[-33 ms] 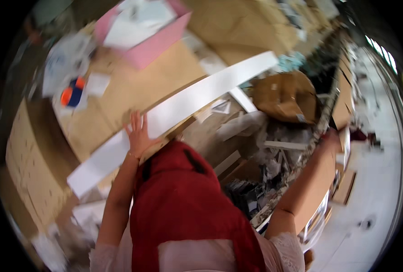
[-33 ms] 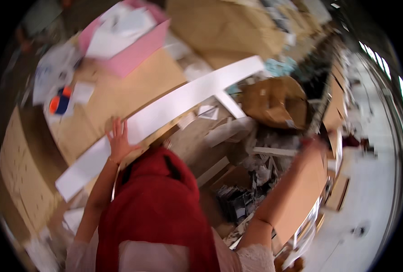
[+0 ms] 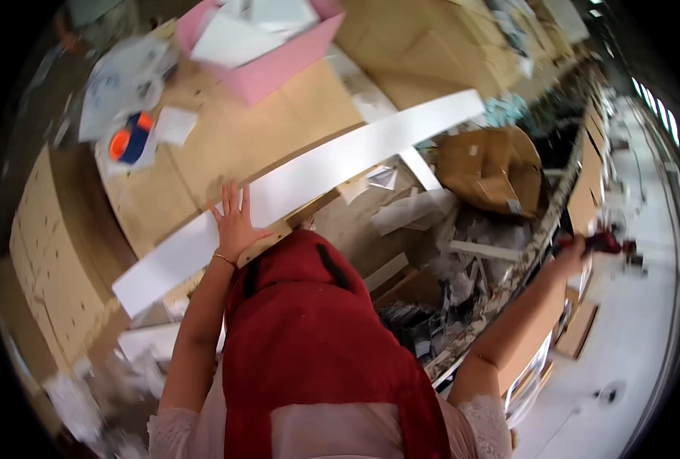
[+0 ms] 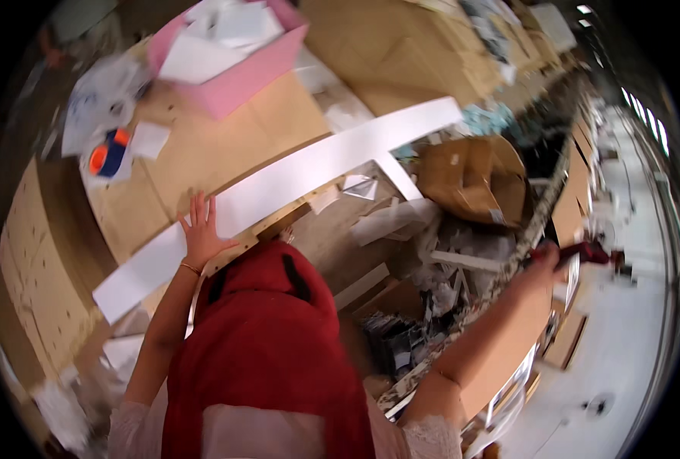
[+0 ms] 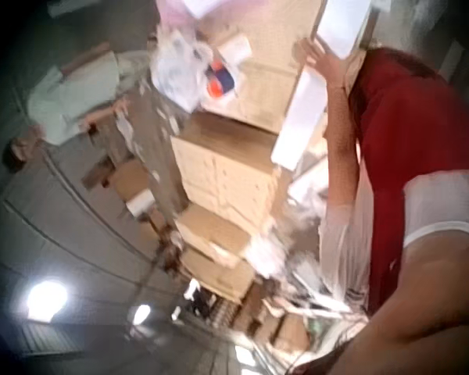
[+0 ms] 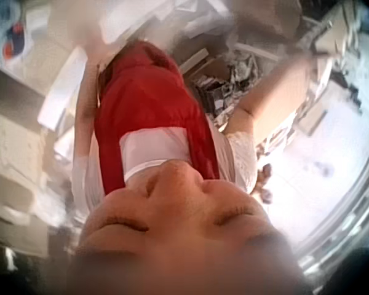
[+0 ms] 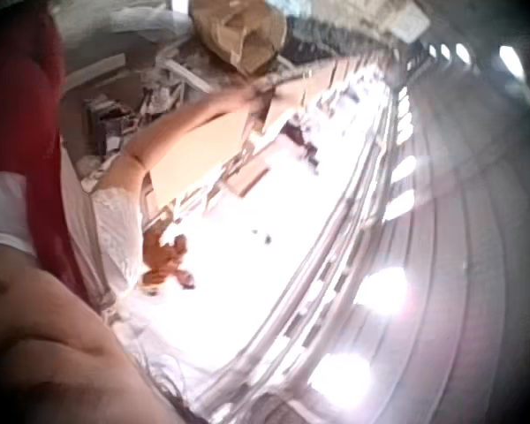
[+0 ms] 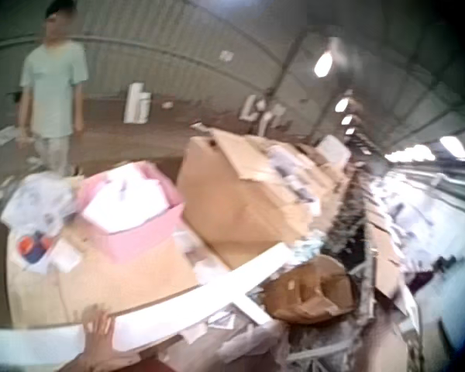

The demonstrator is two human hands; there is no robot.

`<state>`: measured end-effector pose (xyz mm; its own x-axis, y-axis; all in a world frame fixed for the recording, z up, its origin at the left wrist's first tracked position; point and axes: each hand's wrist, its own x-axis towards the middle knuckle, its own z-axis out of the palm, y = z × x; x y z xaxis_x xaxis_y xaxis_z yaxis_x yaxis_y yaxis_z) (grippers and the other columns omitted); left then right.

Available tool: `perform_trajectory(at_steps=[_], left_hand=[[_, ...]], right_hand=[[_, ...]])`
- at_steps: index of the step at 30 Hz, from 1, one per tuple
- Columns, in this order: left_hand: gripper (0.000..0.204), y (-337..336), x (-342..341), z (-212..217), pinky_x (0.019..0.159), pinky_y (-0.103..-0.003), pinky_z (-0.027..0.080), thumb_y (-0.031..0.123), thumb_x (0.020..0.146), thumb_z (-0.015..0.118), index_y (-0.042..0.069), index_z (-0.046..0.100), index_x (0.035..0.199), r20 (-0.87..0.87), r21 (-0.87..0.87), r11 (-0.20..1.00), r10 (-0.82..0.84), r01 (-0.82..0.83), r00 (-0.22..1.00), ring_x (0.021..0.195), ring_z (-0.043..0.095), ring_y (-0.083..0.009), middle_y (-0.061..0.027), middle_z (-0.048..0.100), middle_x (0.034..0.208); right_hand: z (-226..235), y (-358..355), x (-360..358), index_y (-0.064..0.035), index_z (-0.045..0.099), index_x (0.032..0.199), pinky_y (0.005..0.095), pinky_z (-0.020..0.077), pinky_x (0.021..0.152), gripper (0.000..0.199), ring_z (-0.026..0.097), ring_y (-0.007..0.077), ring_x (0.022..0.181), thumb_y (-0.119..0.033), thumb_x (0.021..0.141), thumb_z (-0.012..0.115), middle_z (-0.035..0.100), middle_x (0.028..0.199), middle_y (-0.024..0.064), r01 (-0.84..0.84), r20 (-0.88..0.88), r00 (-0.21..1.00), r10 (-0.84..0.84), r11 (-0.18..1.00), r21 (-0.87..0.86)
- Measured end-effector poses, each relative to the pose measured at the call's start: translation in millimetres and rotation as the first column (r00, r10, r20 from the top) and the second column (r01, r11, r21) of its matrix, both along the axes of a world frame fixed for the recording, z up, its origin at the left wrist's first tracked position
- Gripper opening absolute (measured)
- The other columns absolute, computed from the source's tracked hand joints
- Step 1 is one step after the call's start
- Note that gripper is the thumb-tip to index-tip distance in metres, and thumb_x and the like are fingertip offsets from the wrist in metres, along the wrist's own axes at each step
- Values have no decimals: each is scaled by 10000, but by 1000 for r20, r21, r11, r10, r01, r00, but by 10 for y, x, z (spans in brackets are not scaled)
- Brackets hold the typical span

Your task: The person places white foam pieces into a cardboard box and then uses a utility knife to cut long white foam strips on a wooden workbench. The cut pieces are placed into a pink bin.

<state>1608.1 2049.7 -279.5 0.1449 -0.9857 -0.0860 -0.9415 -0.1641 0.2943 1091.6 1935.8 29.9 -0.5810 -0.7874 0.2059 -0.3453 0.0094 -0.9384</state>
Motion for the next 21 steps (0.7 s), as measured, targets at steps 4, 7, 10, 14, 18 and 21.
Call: perform_trajectory(at_steps=[4, 7, 10, 14, 18, 21], left_hand=[[1197, 541, 319, -120, 1054, -618, 21, 566, 470, 773, 77, 239, 1424, -13, -36, 991, 132, -132, 991, 1396, 110, -312, -133, 178, 1495], [1158, 711, 355, -147, 1059, -613, 9, 576, 506, 752, 84, 241, 1421, -1, -24, 989, 146, -146, 989, 1391, 144, -300, -130, 196, 1490], [1124, 716, 359, -176, 1060, -613, 18, 535, 521, 765, 83, 251, 1413, 32, 25, 986, 164, -165, 986, 1381, 171, -306, -119, 199, 1490], [961, 612, 346, -72, 1060, -616, 80, 438, 568, 788, 158, 353, 1378, -21, 66, 982, 181, -179, 983, 1343, 231, -321, -113, 278, 1440], [862, 530, 252, -21, 1059, -596, 136, 406, 562, 795, 209, 443, 1324, -62, 47, 985, 171, -168, 983, 1302, 271, -340, -121, 316, 1395], [813, 442, 199, -61, 1050, -590, 168, 366, 545, 798, 218, 492, 1283, -52, -14, 980, 195, -196, 979, 1273, 294, -361, -136, 340, 1360]], right_hand=[[-624, -237, 832, -25, 552, 848, 262, 416, 467, 137, 513, 127, 507, -112, 785, 637, 536, 582, 44, -108, -127, 987, 98, 992, -70], [-1864, -306, 1251, -12, 565, 899, 242, 446, 499, 132, 539, 103, 562, -106, 841, 636, 589, 709, 42, -334, 70, 942, 327, 904, 265], [-2657, -169, 1799, 3, 578, 966, 255, 451, 573, 183, 539, 89, 626, -109, 837, 646, 598, 731, 32, -511, 18, 823, 567, 726, 461], [-2896, -284, 2306, 17, 535, 1074, 347, 465, 759, 277, 601, 252, 843, -76, 828, 621, 616, 970, 144, -612, -141, 666, 732, 645, 457], [-3087, -483, 2332, 0, 510, 1115, 388, 447, 819, 316, 565, 318, 963, -40, 816, 604, 576, 1098, 156, -582, -359, 583, 729, 683, 442], [-3097, -651, 2309, -12, 510, 1115, 395, 444, 842, 318, 552, 320, 1014, -39, 812, 601, 573, 1142, 130, -587, -438, 552, 710, 704, 400]])
